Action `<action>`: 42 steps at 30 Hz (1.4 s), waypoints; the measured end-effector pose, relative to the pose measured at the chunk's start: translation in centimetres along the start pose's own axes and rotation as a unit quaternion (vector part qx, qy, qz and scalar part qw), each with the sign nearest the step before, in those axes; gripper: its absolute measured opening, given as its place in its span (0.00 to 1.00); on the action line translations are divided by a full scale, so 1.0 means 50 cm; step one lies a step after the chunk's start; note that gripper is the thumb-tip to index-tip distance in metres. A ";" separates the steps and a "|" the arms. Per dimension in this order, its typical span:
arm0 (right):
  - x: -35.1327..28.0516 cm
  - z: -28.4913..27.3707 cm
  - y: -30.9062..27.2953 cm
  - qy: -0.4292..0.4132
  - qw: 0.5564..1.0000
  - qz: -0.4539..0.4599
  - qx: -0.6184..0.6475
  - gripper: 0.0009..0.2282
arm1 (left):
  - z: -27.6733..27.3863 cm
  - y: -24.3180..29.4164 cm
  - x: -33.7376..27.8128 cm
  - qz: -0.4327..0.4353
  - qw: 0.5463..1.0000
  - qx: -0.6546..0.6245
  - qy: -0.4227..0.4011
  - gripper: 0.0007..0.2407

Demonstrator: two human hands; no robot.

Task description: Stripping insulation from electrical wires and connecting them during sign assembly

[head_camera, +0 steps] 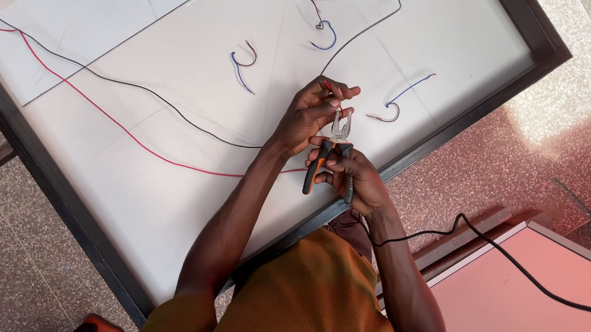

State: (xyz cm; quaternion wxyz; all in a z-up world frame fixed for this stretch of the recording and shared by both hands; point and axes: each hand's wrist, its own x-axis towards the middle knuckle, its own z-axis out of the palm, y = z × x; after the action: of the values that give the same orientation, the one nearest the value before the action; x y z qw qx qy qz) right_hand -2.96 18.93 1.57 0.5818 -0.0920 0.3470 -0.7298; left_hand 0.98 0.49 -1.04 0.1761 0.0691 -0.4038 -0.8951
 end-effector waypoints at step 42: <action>0.152 -0.088 0.180 0.211 0.936 -0.179 -0.219 0.11 | 0.069 -0.054 -0.064 0.191 0.889 0.266 0.320 0.12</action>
State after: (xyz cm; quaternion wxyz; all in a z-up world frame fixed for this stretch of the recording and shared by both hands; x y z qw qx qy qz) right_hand -0.58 13.02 -9.28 0.3201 -0.1216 0.5910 -0.7304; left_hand 2.32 5.73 -0.80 0.4386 0.3179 -0.5536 -0.6326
